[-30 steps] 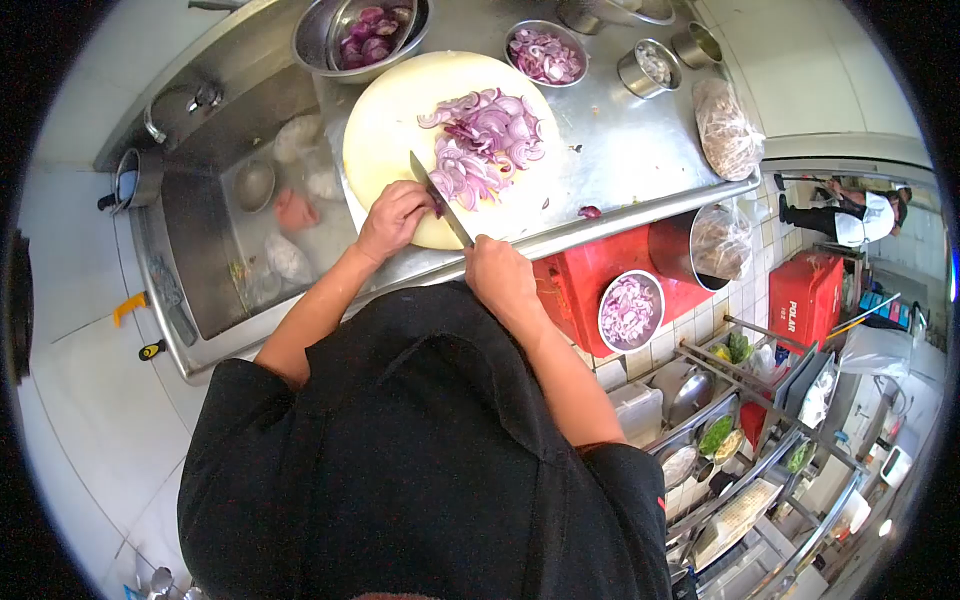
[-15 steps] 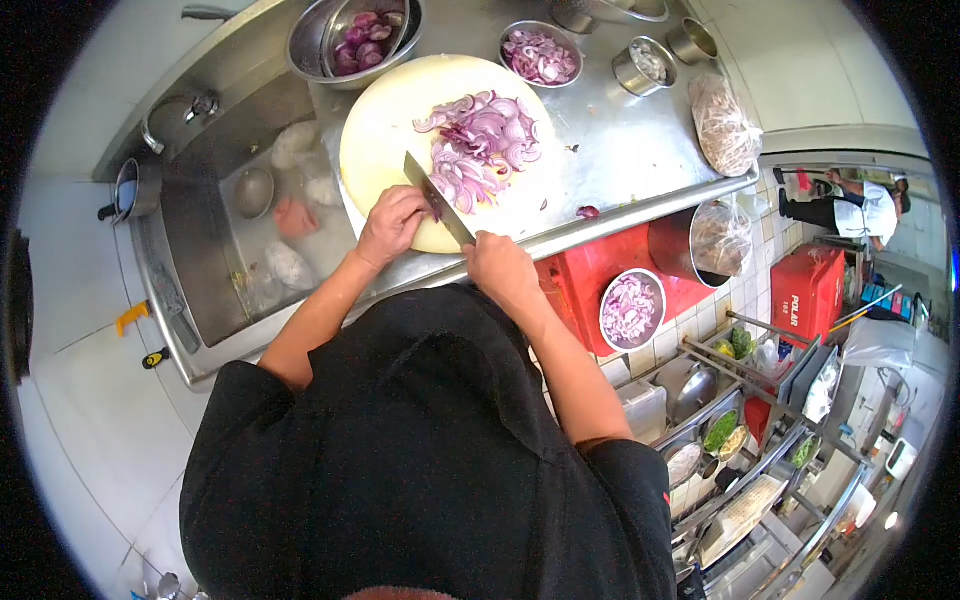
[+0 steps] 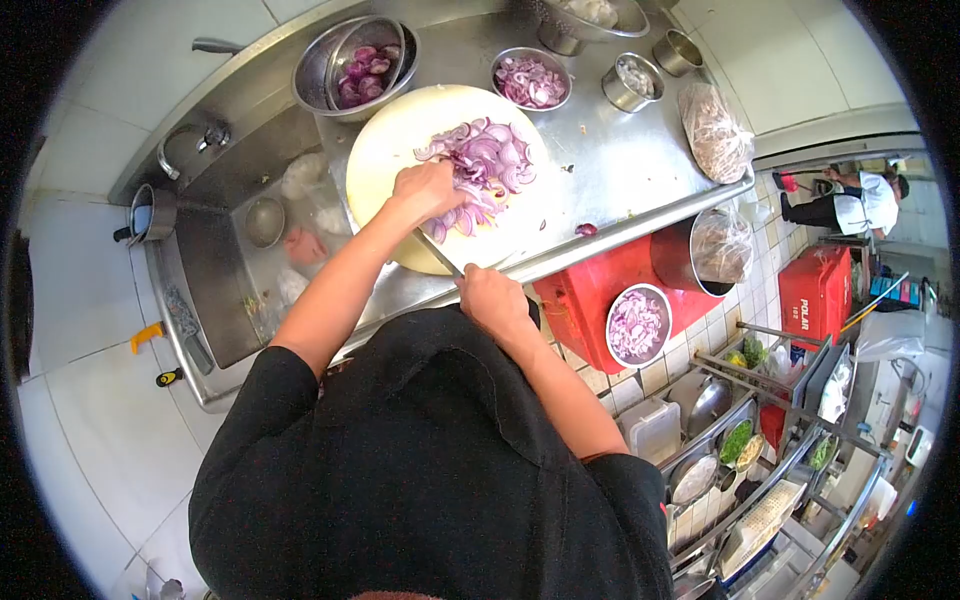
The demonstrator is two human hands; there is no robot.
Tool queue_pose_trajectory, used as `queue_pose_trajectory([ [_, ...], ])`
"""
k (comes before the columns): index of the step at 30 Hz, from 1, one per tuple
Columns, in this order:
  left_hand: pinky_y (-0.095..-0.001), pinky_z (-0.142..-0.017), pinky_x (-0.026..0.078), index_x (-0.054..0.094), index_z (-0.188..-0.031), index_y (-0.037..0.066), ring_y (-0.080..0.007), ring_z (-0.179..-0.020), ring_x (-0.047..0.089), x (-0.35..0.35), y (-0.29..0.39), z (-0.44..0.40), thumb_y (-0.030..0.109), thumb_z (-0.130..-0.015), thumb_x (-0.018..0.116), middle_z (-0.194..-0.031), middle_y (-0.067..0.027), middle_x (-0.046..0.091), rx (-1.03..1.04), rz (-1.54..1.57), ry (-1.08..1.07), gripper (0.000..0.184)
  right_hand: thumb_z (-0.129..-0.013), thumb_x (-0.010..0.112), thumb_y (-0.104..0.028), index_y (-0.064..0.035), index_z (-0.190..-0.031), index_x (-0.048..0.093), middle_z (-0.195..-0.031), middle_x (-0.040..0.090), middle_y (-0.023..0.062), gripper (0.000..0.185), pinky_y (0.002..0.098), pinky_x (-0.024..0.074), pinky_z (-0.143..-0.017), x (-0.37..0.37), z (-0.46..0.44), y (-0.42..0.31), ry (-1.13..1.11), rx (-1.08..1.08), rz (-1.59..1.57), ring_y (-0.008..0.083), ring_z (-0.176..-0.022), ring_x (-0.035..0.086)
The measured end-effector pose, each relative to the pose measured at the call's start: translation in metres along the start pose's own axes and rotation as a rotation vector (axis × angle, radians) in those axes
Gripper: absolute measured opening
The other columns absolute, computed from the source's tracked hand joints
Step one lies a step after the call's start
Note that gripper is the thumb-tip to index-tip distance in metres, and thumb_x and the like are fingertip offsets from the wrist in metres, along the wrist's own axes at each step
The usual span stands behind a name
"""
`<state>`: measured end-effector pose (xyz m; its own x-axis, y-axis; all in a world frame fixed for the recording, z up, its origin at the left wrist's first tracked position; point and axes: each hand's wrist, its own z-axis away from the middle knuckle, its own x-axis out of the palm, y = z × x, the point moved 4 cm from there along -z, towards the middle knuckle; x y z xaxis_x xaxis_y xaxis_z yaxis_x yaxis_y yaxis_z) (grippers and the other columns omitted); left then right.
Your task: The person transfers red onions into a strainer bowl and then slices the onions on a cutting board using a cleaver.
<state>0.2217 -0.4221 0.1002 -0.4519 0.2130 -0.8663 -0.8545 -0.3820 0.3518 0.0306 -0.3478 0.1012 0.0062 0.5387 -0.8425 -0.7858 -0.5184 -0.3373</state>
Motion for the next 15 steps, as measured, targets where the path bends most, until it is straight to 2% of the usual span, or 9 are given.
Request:
queue_pose_trajectory([
  [2, -0.047, -0.089, 0.057, 0.074, -0.11, 0.003, -0.0362, -0.103, 0.073, 0.006, 0.003, -0.008, 0.044, -0.078, 0.077, -0.111, -0.0209, 0.075, -0.025, -0.017, -0.142, 0.052, -0.101, 0.059, -0.034, -0.0009, -0.101, 0.066, -0.086, 0.073, 0.0245, 0.034, 0.0539, 0.0582, -0.075, -0.001, 0.001, 0.001, -0.004, 0.0, 0.0, 0.0428, -0.083, 0.073],
  [5, -0.0459, -0.089, 0.057, 0.074, -0.115, 0.005, -0.0346, -0.105, 0.073, 0.012, -0.002, -0.016, 0.043, -0.075, 0.077, -0.112, -0.0199, 0.075, -0.029, -0.02, -0.211, 0.055, -0.101, 0.059, -0.034, -0.0004, -0.102, 0.066, -0.088, 0.073, 0.0242, 0.034, 0.0533, 0.0582, -0.077, -0.001, 0.002, 0.002, -0.011, 0.016, 0.004, 0.0418, -0.085, 0.073],
  [6, -0.0451, -0.088, 0.057, 0.075, -0.108, 0.008, -0.034, -0.101, 0.073, 0.011, -0.004, -0.016, 0.039, -0.071, 0.077, -0.108, -0.017, 0.076, -0.025, 0.003, -0.165, 0.049, -0.101, 0.059, -0.033, -0.0001, -0.102, 0.066, -0.089, 0.073, 0.0243, 0.034, 0.0532, 0.0582, -0.077, -0.001, 0.002, 0.002, -0.011, 0.018, -0.003, 0.0416, -0.085, 0.074],
  [10, -0.0459, -0.093, 0.057, 0.075, -0.114, 0.009, -0.0352, -0.109, 0.071, 0.01, -0.006, -0.014, 0.034, -0.073, 0.075, -0.117, -0.0182, 0.074, -0.008, 0.035, -0.202, 0.048, -0.101, 0.059, -0.034, 0.0003, -0.099, 0.064, -0.085, 0.071, 0.0257, 0.035, 0.0561, 0.0569, -0.075, -0.002, 0.001, 0.003, 0.037, -0.016, -0.064, 0.0445, -0.083, 0.072],
  [13, -0.0457, -0.093, 0.056, 0.075, -0.115, 0.009, -0.0349, -0.109, 0.071, 0.019, -0.009, -0.019, 0.036, -0.07, 0.077, -0.118, -0.018, 0.074, 0.019, 0.023, -0.234, 0.052, -0.1, 0.06, -0.033, 0.0012, -0.106, 0.068, -0.092, 0.074, 0.0248, 0.035, 0.0526, 0.0586, -0.078, -0.01, 0.004, 0.0, 0.002, 0.01, -0.046, 0.0419, -0.088, 0.074],
  [14, -0.0411, -0.081, 0.057, 0.072, -0.092, 0.011, -0.0304, -0.087, 0.073, 0.026, -0.014, -0.023, 0.034, -0.063, 0.081, -0.092, -0.0118, 0.076, 0.029, 0.033, -0.144, 0.038, -0.1, 0.06, -0.033, 0.0011, -0.106, 0.068, -0.092, 0.074, 0.025, 0.036, 0.0528, 0.0586, -0.078, -0.009, 0.004, 0.0, 0.003, 0.013, -0.042, 0.042, -0.088, 0.074],
  [15, -0.0408, -0.08, 0.057, 0.072, -0.091, 0.011, -0.0301, -0.085, 0.073, 0.025, -0.013, -0.022, 0.034, -0.062, 0.082, -0.09, -0.0113, 0.076, 0.04, 0.023, -0.154, 0.038, -0.1, 0.06, -0.033, 0.0011, -0.106, 0.068, -0.092, 0.074, 0.0251, 0.036, 0.0529, 0.0586, -0.078, -0.008, 0.003, 0.001, 0.002, 0.016, -0.038, 0.042, -0.088, 0.074],
])
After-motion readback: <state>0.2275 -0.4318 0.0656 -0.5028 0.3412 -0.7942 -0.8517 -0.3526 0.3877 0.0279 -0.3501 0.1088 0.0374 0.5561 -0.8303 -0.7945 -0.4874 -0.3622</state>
